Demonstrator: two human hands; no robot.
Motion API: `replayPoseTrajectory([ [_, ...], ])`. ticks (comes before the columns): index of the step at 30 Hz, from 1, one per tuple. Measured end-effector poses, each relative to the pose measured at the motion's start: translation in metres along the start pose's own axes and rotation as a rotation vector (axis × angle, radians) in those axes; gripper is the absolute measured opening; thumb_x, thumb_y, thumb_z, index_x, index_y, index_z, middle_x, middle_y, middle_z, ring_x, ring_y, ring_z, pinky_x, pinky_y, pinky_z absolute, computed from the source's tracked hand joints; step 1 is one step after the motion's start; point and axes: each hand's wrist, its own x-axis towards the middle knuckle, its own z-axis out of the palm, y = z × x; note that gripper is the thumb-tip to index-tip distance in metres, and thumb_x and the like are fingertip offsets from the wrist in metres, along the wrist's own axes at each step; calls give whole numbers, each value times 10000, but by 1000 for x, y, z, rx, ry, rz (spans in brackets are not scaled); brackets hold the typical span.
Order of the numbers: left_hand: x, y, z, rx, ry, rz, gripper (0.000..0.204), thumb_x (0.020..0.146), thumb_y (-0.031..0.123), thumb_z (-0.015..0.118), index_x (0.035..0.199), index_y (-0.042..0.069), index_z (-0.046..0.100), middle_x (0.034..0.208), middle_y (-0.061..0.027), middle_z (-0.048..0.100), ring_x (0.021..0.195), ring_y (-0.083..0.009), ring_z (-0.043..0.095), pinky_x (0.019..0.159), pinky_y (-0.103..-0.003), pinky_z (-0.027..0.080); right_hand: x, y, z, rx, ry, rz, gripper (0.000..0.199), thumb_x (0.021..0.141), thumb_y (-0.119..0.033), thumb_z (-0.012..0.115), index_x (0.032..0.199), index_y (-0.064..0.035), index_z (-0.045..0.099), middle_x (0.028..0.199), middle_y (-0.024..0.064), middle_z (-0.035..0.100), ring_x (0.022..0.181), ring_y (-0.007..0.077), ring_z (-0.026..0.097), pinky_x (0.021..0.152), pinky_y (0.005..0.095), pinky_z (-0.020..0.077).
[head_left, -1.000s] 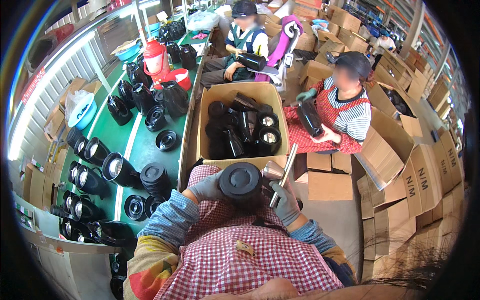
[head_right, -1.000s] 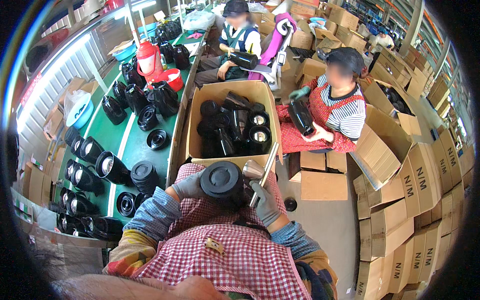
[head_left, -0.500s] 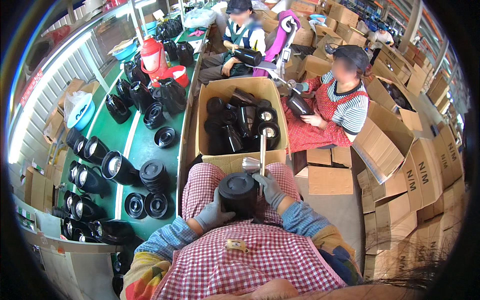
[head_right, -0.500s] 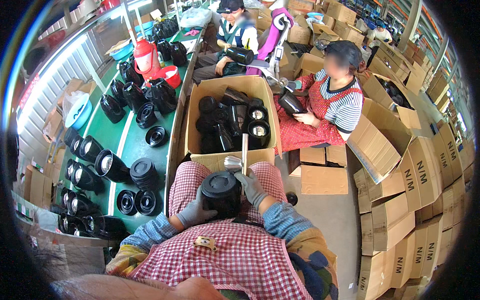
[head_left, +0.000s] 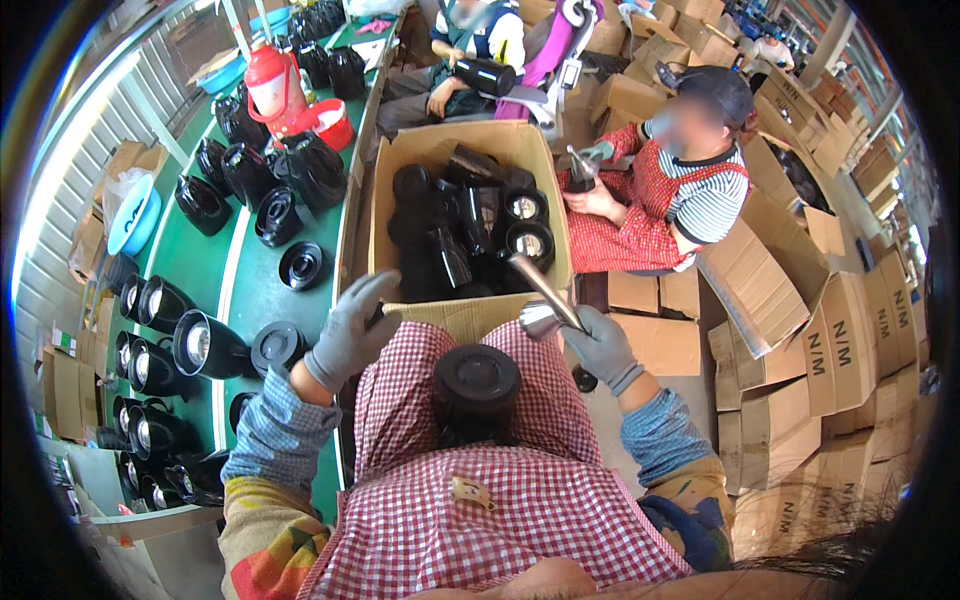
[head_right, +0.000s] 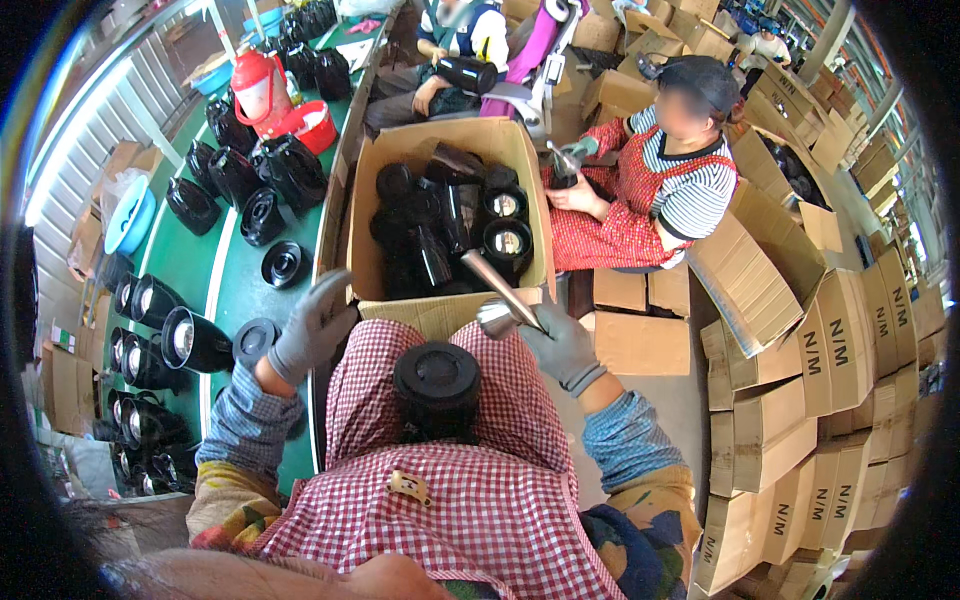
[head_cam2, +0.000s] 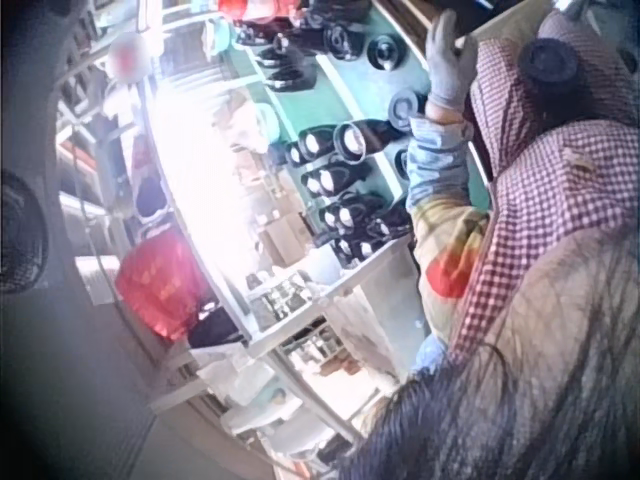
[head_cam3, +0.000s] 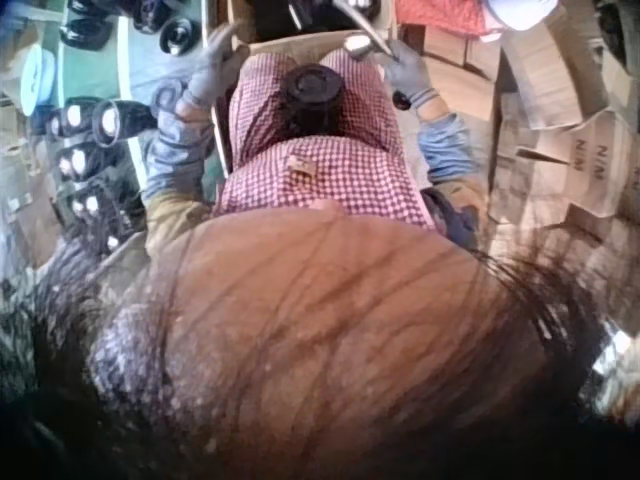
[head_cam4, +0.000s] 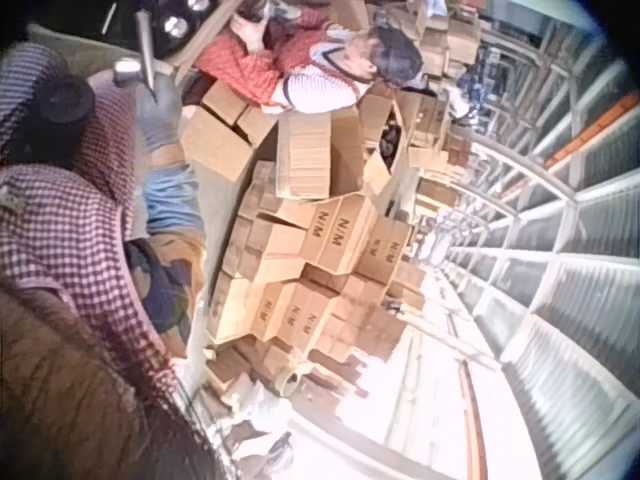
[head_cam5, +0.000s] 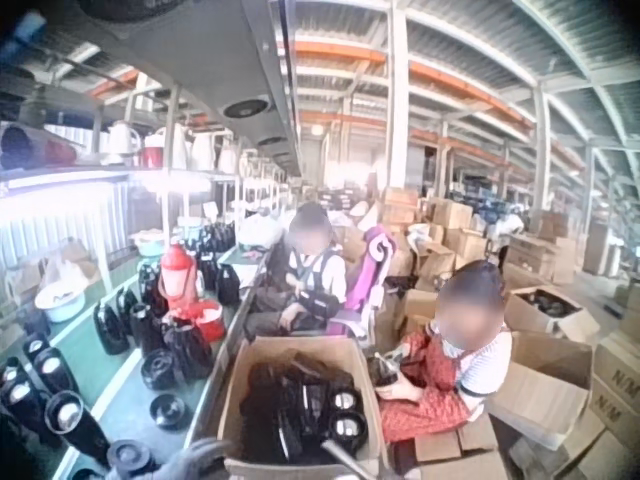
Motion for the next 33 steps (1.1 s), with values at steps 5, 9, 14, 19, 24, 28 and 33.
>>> replayPoseTrajectory([
  [5, 58, 29, 11, -15, -83, 333, 523, 834, 90, 696, 1335, -15, 589, 1375, -256, 566, 1270, -447, 548, 1064, -468, 460, 35, -11, 3, -57, -312, -40, 371, 880, -212, 726, 1207, -39, 694, 904, 132, 697, 800, 193, 681, 745, 332, 546],
  [9, 61, 21, 27, -17, -332, 296, 441, 923, 147, 655, 1324, -27, 598, 1310, -244, 613, 1201, -416, 604, 1010, -443, 497, 49, -41, 7, -20, -479, -11, 387, 923, -240, 676, 1260, -51, 670, 1029, 139, 737, 905, 234, 703, 875, 355, 534],
  [14, 39, 0, 36, -56, -448, 151, 341, 960, 235, 646, 1230, 27, 668, 1000, -185, 698, 947, -352, 685, 826, -429, 547, 58, -45, 16, -25, -624, -7, 388, 926, -285, 639, 1263, -95, 655, 1020, 145, 719, 912, 286, 695, 837, 388, 535],
  [19, 27, -27, 37, -93, -457, 111, 302, 970, 210, 656, 1219, 44, 693, 1046, -171, 714, 933, -340, 697, 830, -409, 561, 57, -59, 40, -55, -622, 26, 236, 931, -300, 601, 1059, -110, 655, 888, 149, 665, 854, 344, 666, 778, 443, 519],
  [24, 28, -50, 41, -275, -493, 100, 289, 931, 135, 701, 1193, 15, 695, 1057, -179, 726, 941, -348, 714, 826, -403, 570, 50, -75, 42, -252, -706, -55, 266, 972, -333, 574, 1061, -83, 553, 834, 196, 655, 780, 399, 674, 687, 513, 508],
  [28, 31, -50, 43, -273, -545, 111, 279, 928, 131, 709, 1189, 31, 714, 1051, -168, 735, 928, -324, 727, 825, -395, 582, 56, -74, 35, -361, -807, -139, 305, 985, -376, 559, 1090, -91, 537, 817, 185, 670, 747, 403, 678, 671, 522, 517],
  [33, 37, -49, 41, -237, -606, 105, 271, 939, 143, 699, 1185, 35, 724, 1059, -158, 735, 950, -322, 722, 847, -396, 579, 69, -77, 30, -427, -910, -199, 349, 1002, -434, 533, 1089, -97, 544, 811, 166, 678, 721, 384, 681, 646, 511, 522],
])
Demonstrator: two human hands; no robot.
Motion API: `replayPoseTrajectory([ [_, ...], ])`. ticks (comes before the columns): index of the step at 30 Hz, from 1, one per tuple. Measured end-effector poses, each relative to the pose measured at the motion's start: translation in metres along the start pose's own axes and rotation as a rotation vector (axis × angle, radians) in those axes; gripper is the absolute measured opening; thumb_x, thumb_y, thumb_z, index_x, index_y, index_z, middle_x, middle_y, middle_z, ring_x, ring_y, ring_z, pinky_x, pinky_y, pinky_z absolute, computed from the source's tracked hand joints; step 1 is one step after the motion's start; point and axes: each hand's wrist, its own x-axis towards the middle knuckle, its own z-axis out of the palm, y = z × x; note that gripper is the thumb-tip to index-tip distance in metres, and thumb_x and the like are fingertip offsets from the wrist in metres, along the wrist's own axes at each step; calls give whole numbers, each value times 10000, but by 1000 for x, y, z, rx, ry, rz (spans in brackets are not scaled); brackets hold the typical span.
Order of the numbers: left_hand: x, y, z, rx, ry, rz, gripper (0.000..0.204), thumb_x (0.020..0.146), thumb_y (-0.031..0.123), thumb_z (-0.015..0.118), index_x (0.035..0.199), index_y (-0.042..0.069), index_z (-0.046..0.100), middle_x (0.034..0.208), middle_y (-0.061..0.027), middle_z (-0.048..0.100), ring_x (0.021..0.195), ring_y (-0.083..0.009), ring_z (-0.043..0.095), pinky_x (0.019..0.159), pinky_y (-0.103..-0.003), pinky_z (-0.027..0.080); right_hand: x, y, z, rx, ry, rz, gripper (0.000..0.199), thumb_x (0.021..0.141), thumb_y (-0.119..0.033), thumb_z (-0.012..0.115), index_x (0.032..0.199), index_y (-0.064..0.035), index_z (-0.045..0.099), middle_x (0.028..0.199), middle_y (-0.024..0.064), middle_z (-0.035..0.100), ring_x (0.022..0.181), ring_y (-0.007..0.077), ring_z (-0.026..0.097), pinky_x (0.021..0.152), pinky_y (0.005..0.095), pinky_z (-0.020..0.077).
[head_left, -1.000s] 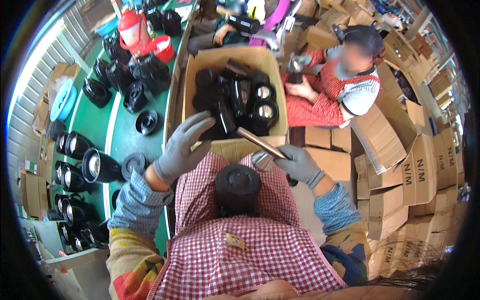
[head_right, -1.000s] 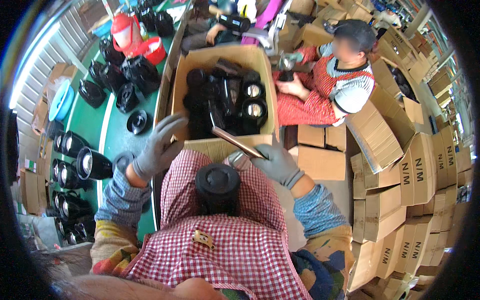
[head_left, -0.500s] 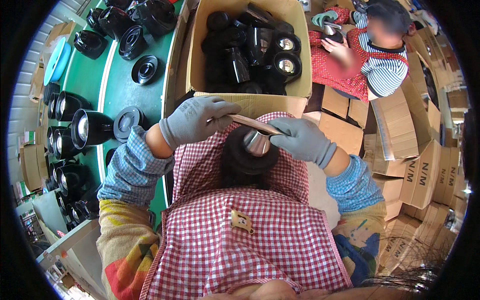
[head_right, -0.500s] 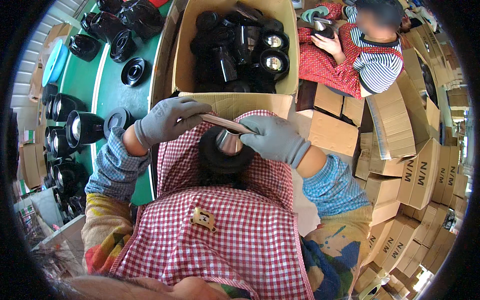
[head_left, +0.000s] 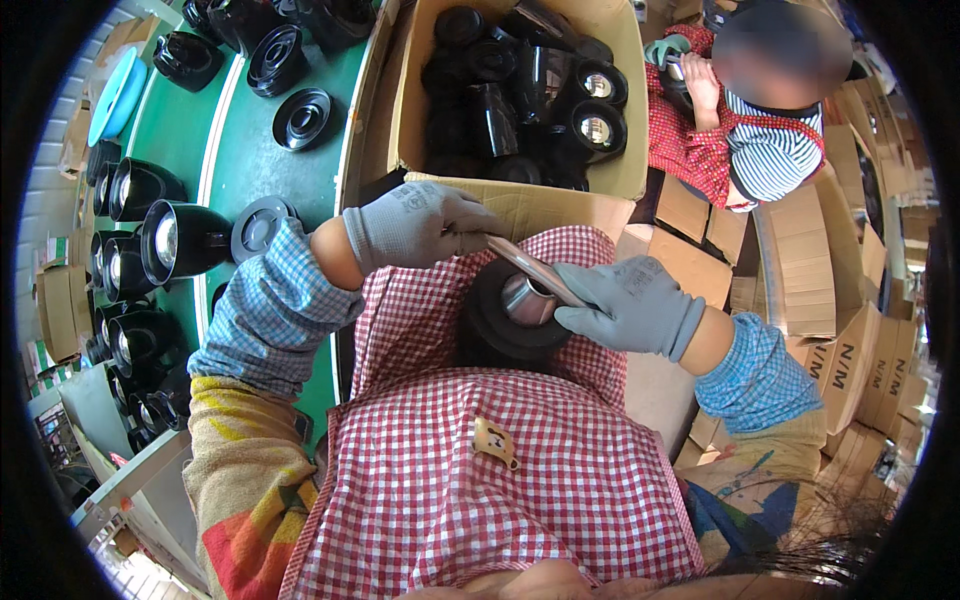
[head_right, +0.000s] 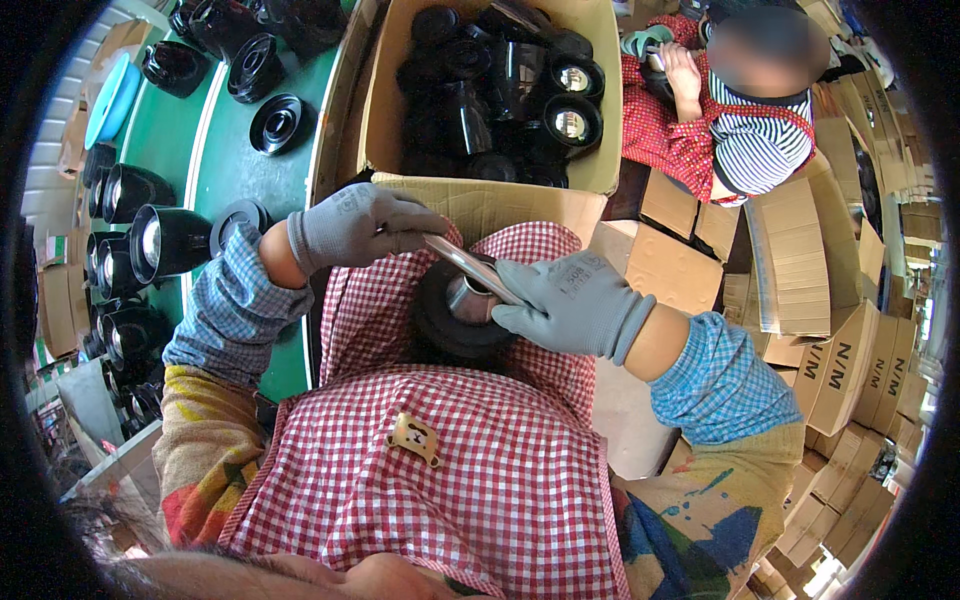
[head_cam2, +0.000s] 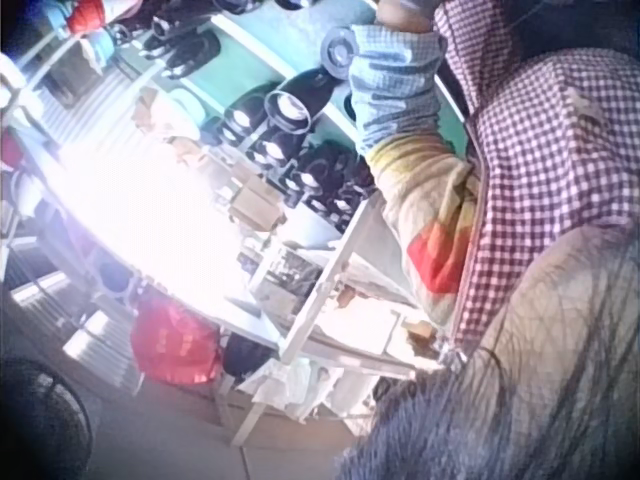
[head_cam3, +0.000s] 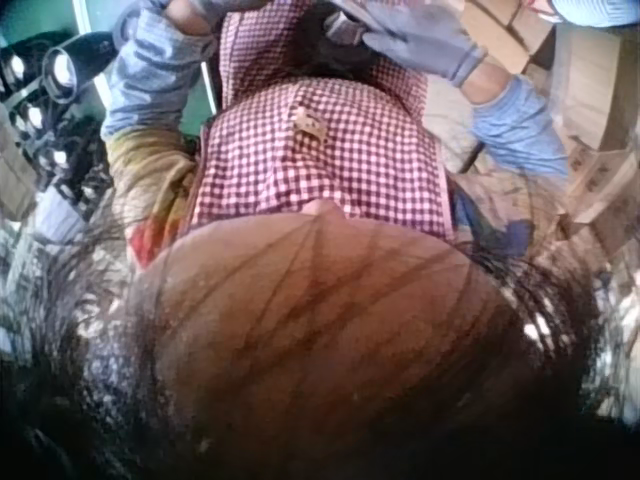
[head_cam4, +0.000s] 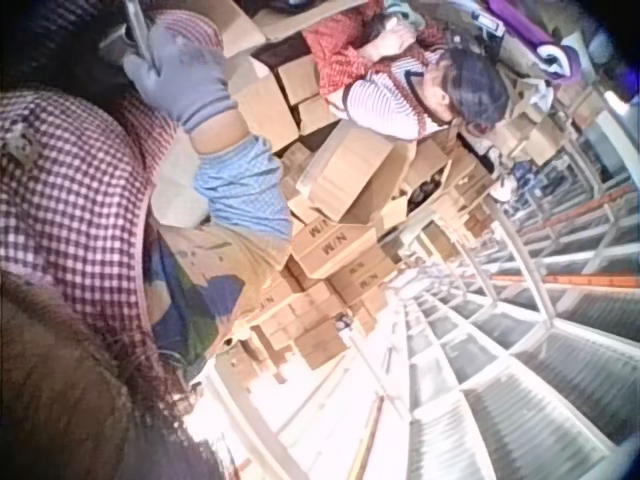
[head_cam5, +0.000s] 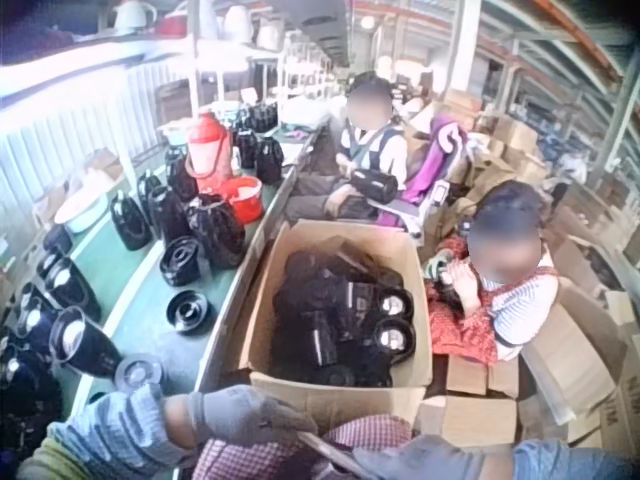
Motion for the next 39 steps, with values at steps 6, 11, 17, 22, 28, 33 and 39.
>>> replayPoseTrajectory([
  [6, 14, -16, 5, -74, -62, -20, 274, 953, 141, 673, 1203, 36, 714, 1089, -151, 728, 987, -311, 710, 875, -400, 570, -4, 0, 29, 67, 243, -28, 350, 1020, -425, 520, 1050, -79, 572, 778, 161, 658, 674, 371, 665, 595, 494, 503],
  [11, 24, -19, -3, -205, -202, -122, 293, 989, 174, 643, 1250, 57, 709, 1166, -129, 731, 1091, -304, 681, 1007, -395, 525, -1, -3, 23, 51, 193, 3, 331, 1028, -388, 514, 1065, -65, 581, 732, 145, 640, 636, 348, 654, 555, 485, 481],
  [17, 28, -18, 1, -287, -242, -281, 337, 1026, 301, 590, 1176, 37, 737, 1090, -150, 747, 1012, -296, 702, 946, -400, 537, 0, -9, 7, -134, 153, 6, 431, 990, -414, 544, 1235, -60, 569, 1023, 161, 666, 967, 354, 646, 839, 538, 455],
  [22, 36, -24, 28, -243, -153, -434, 481, 1039, 436, 527, 1075, 16, 759, 945, -195, 741, 889, -315, 712, 861, -423, 546, 12, 5, 28, -95, 311, -199, 714, 945, -408, 578, 1573, -134, 375, 1653, 181, 274, 1547, 397, 179, 1232, 587, 72],
  [28, 61, -36, 41, -338, -127, -457, 452, 1000, 414, 563, 1014, 6, 758, 882, -191, 731, 828, -298, 704, 823, -423, 540, 34, -6, 39, 1, 170, -397, 764, 970, -531, 516, 1604, -148, 325, 1669, 168, 245, 1550, 384, 163, 1238, 587, 9],
  [33, 129, -20, 99, -718, -233, -144, 350, 1005, 322, 585, 1053, 4, 724, 984, -147, 731, 948, -223, 677, 867, -385, 532, 62, -59, 49, 111, 345, -461, 821, 937, -652, 485, 1521, -76, 457, 1513, 198, 478, 1323, 376, 477, 1171, 543, 258],
  [39, 99, -44, 52, -532, 46, -496, 434, 945, 390, 613, 1016, -20, 738, 854, -167, 731, 787, -225, 695, 757, -386, 560, 47, 1, 26, 342, 641, -502, 369, 1028, -243, 523, 1316, -50, 650, 1324, 109, 667, 1268, 344, 574, 1107, 477, 387],
])
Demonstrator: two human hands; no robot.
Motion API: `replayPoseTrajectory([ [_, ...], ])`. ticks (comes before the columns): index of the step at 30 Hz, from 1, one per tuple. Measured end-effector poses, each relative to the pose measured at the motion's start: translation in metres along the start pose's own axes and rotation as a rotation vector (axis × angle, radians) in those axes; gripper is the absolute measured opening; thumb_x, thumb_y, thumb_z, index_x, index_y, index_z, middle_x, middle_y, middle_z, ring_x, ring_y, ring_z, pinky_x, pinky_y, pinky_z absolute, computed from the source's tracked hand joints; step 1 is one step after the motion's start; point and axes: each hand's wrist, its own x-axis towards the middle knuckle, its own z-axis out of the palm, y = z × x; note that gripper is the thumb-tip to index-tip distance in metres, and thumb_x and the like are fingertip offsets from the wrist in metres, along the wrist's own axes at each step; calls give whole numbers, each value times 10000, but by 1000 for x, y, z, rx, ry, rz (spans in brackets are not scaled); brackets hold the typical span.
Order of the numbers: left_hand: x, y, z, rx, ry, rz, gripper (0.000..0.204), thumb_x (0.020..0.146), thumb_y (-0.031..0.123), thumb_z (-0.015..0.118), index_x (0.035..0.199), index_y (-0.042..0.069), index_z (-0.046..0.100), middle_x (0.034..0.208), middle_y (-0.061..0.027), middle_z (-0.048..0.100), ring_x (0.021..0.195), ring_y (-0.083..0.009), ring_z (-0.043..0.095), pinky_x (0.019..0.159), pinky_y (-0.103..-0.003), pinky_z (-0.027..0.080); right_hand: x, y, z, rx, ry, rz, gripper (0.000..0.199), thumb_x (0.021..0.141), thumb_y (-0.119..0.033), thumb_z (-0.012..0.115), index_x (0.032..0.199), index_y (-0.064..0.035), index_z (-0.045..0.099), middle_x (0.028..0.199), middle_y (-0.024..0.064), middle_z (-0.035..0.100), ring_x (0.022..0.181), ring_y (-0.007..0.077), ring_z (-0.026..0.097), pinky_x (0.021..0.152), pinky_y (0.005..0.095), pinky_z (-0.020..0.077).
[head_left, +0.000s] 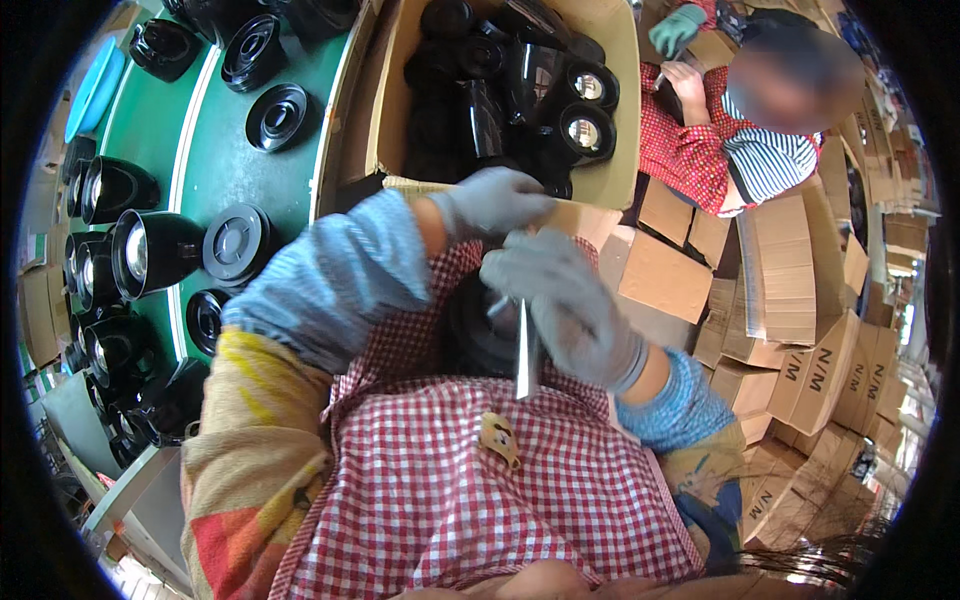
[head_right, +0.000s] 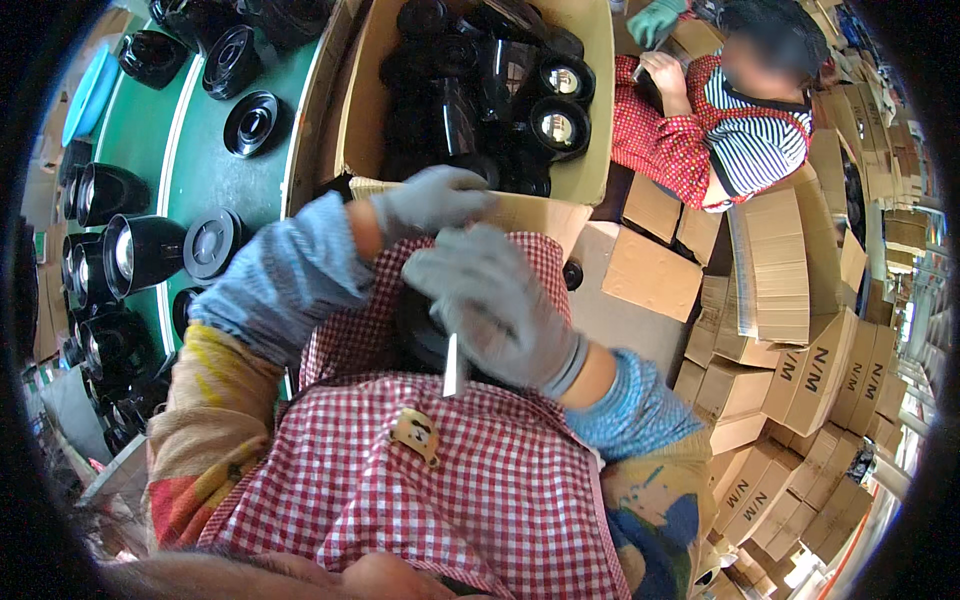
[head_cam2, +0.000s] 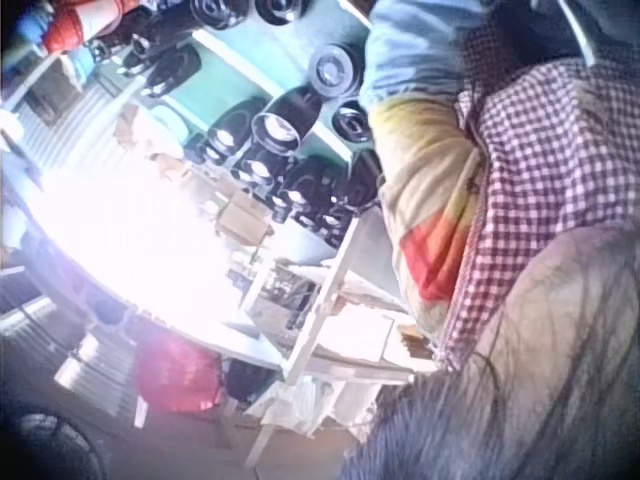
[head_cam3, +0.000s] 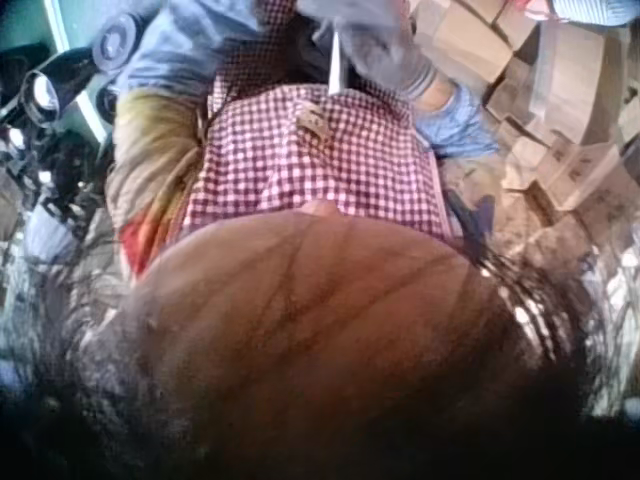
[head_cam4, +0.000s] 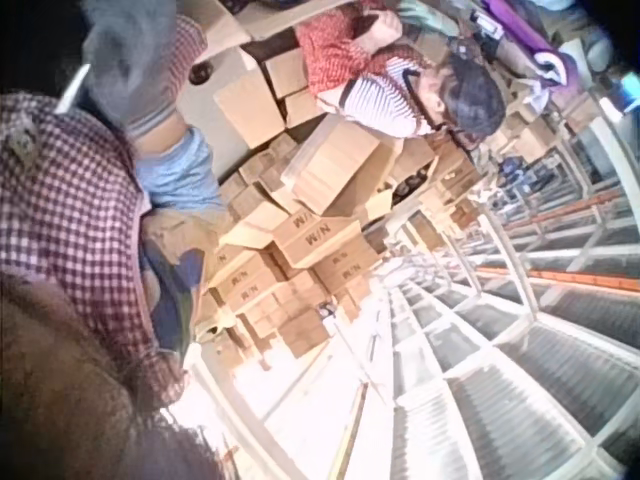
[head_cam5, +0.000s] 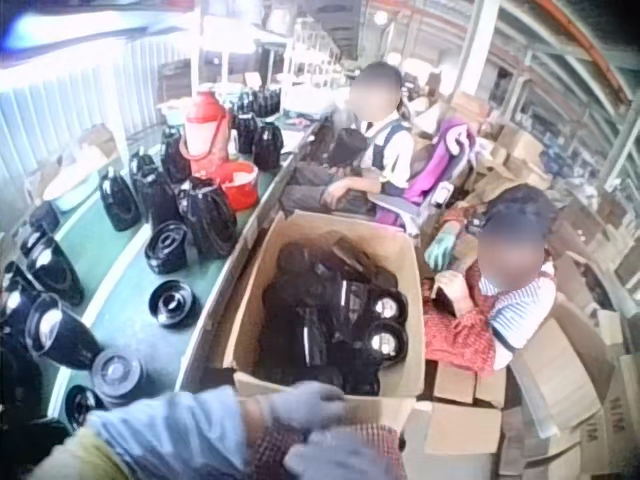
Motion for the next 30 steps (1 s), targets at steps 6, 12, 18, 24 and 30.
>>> replayPoseTrajectory([
  [6, -72, 23, -34, 387, 75, -60, 433, 1006, 400, 573, 1000, 4, 748, 862, -177, 722, 783, -302, 708, 746, -414, 550, -11, -21, -30, -195, -278, 289, 549, 976, -303, 592, 1480, -98, 518, 1307, 182, 657, 1290, 394, 560, 1110, 510, 404],
  [12, -115, 15, -16, 554, 103, 444, 270, 984, 294, 618, 1021, 53, 734, 870, -172, 695, 803, -345, 696, 706, -421, 548, -29, -12, -48, -61, -420, 537, 574, 961, -256, 604, 1505, -114, 489, 1252, 215, 665, 1145, 364, 654, 1010, 427, 508],
  [18, -143, 54, -2, 617, -5, 231, 300, 991, 320, 593, 1009, 44, 710, 806, -163, 691, 746, -341, 704, 679, -426, 555, -35, 19, -43, -100, -383, 382, 535, 894, -166, 652, 1426, -154, 591, 1153, 161, 705, 1050, 353, 674, 930, 440, 527],
  [24, -160, 79, 18, 576, -143, 38, 321, 997, 344, 580, 1060, 36, 645, 717, -173, 671, 641, -338, 691, 603, -439, 543, -22, 50, -48, -195, -494, 280, 547, 853, -152, 680, 1396, -189, 630, 1150, 129, 713, 1071, 335, 659, 969, 458, 492],
  [30, -161, 77, 8, 635, -165, 23, 267, 987, 319, 601, 1045, 61, 631, 707, -156, 666, 621, -329, 683, 588, -431, 536, -12, 44, -52, -135, -571, 305, 581, 837, -267, 727, 1405, -195, 622, 1112, 138, 723, 1028, 330, 668, 934, 434, 508],
])
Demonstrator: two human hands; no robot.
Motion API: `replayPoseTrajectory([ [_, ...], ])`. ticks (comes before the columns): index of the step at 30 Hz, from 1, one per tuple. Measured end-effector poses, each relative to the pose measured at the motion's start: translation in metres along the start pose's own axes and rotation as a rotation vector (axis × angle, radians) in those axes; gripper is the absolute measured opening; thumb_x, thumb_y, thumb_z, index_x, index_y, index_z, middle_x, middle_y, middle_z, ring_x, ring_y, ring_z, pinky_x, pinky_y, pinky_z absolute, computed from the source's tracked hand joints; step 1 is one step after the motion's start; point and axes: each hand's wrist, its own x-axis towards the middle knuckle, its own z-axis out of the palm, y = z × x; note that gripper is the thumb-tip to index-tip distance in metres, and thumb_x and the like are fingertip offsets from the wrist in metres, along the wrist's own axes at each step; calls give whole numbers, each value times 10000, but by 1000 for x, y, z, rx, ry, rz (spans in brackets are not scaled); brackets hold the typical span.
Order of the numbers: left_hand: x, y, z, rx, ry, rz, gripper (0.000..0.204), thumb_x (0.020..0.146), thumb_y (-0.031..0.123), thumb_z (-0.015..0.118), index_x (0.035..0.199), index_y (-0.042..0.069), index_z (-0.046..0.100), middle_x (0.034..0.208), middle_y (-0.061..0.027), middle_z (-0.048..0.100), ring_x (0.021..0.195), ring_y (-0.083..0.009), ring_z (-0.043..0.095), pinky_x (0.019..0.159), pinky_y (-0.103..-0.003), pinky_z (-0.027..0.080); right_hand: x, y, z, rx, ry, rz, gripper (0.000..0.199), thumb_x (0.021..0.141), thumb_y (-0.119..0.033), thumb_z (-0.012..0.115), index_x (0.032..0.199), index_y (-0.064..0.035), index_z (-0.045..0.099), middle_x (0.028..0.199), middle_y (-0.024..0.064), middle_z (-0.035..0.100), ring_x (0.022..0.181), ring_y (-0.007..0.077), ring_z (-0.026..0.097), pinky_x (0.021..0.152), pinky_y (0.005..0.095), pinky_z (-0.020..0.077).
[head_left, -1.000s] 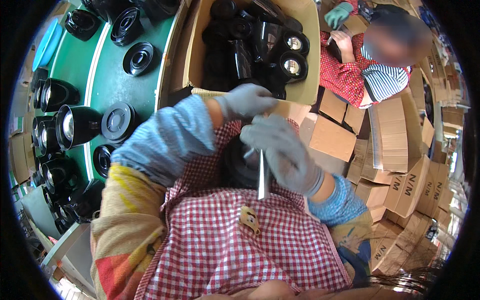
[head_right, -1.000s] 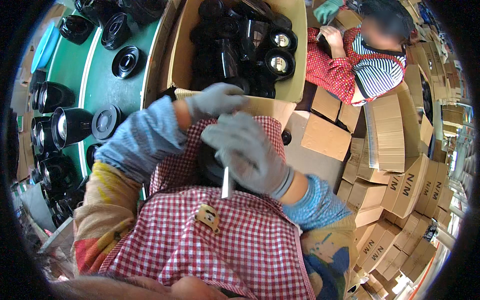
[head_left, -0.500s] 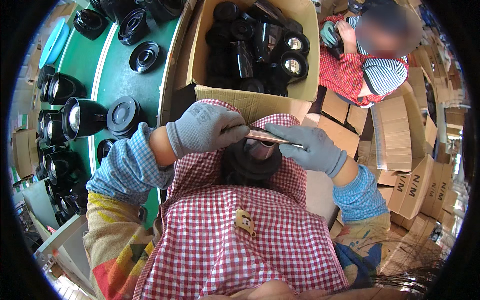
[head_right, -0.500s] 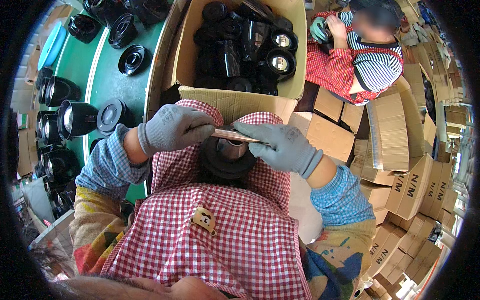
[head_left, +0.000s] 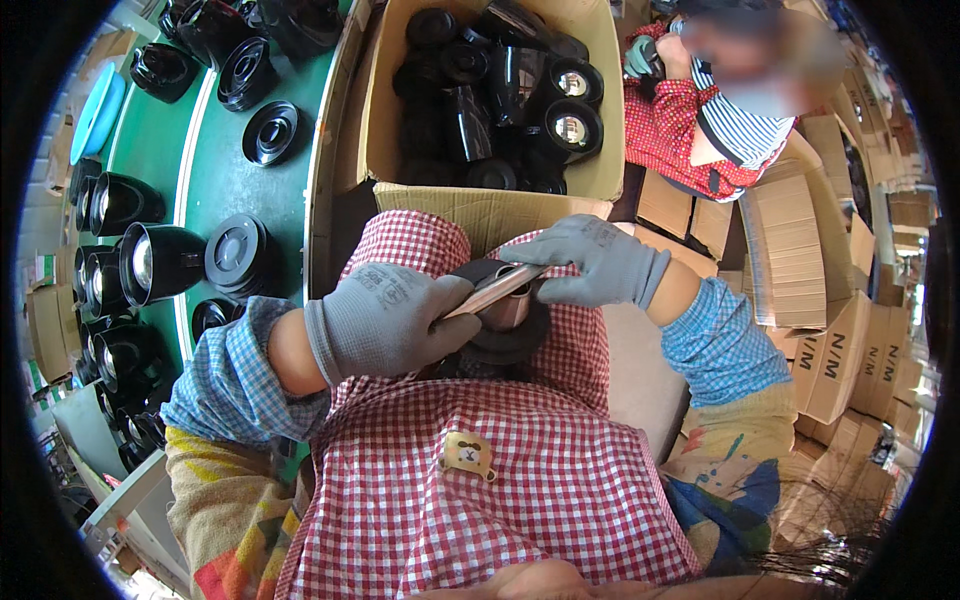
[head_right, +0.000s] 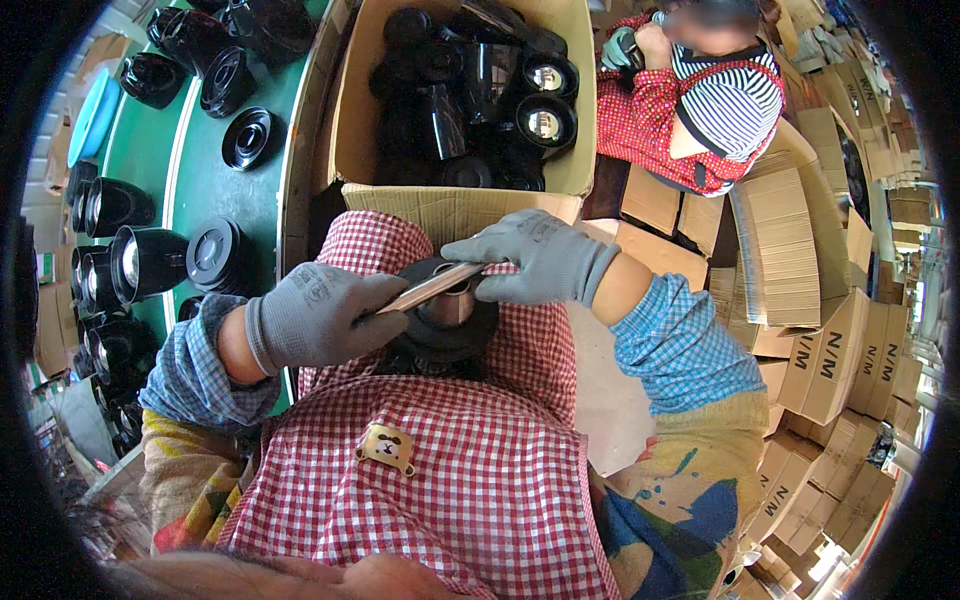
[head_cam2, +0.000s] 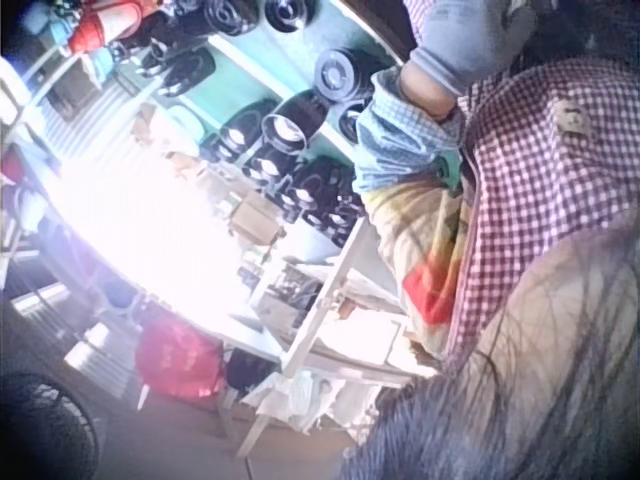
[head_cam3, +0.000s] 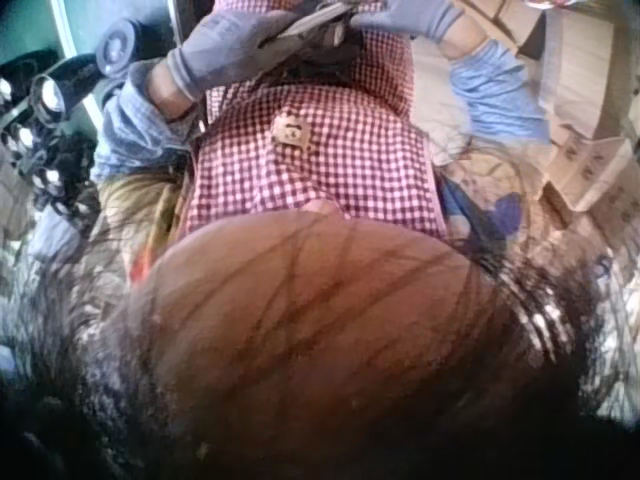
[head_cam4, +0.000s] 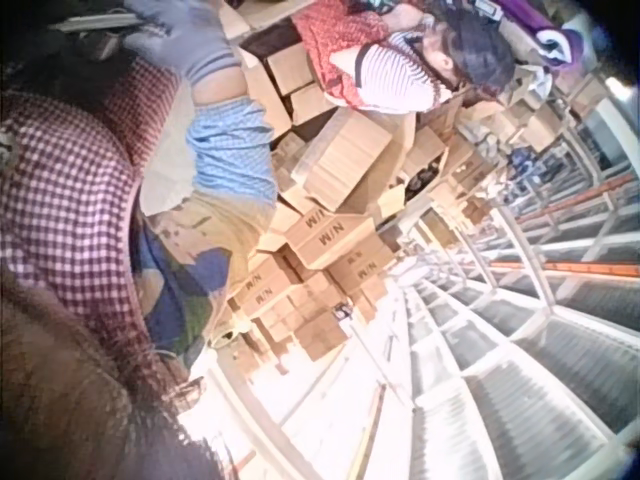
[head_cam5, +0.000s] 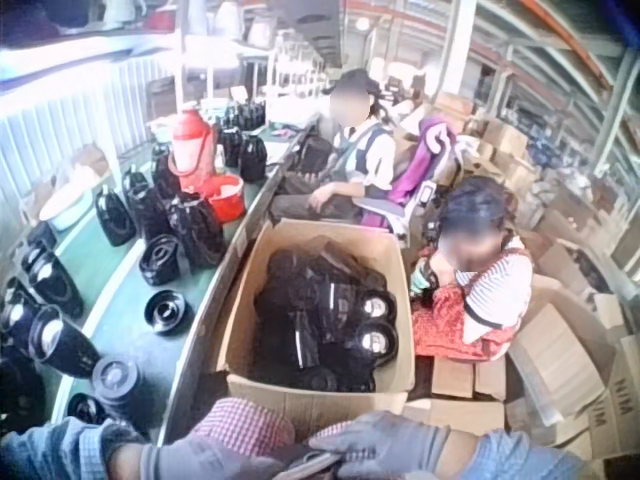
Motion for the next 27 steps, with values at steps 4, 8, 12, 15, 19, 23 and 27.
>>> replayPoseTrajectory([
  [4, -2, 5, -3, 89, -37, -22, 278, 987, 324, 607, 1078, 62, 630, 706, -143, 668, 605, -320, 679, 580, -424, 531, 3, -1, 1, -83, 3, -41, 558, 835, -316, 730, 1373, -198, 638, 1069, 142, 729, 985, 339, 681, 889, 440, 521],
  [8, 3, 9, -10, 104, -102, -58, 354, 997, 362, 579, 1015, 16, 653, 694, -167, 665, 633, -323, 692, 612, -434, 546, 11, -9, -4, -132, -116, 55, 482, 851, -369, 710, 1303, -210, 656, 1013, 131, 734, 940, 349, 693, 848, 456, 526],
  [12, 9, -4, -14, 53, -157, -3, 354, 1003, 349, 579, 1027, 3, 651, 756, -179, 675, 714, -313, 701, 641, -434, 546, 12, -11, 0, -246, -97, 67, 593, 786, -381, 764, 1346, -231, 640, 922, 119, 724, 860, 318, 703, 773, 441, 532],
  [15, 16, 8, -13, 226, -226, -84, 369, 979, 278, 616, 1241, 22, 575, 790, -153, 683, 668, -304, 695, 627, -413, 560, 17, -19, -17, -183, -290, 141, 444, 883, -487, 677, 1241, -226, 647, 1008, 134, 735, 962, 349, 704, 825, 473, 530],
  [19, 22, 25, 7, 221, -68, -55, 544, 935, 188, 615, 1394, -18, 409, 895, -205, 684, 707, -337, 707, 643, -421, 575, 20, -8, -19, -127, -360, 71, 533, 896, -577, 660, 1295, -230, 600, 1039, 147, 734, 983, 366, 701, 843, 476, 530],
  [23, 36, 15, 18, 54, -105, -158, 534, 965, 237, 589, 1410, -1, 414, 867, -222, 683, 733, -385, 703, 644, -469, 561, 37, 2, -6, -161, -422, 62, 646, 878, -638, 661, 1372, -244, 525, 1067, 158, 731, 1017, 394, 689, 882, 481, 524],
  [27, 38, 2, 16, -93, -28, -82, 429, 1024, 345, 530, 1334, 48, 518, 770, -203, 669, 709, -389, 685, 642, -502, 528, 32, -5, -2, 50, -384, 63, 694, 884, -585, 677, 1463, -257, 477, 1166, 177, 707, 1091, 383, 671, 963, 453, 506],
])
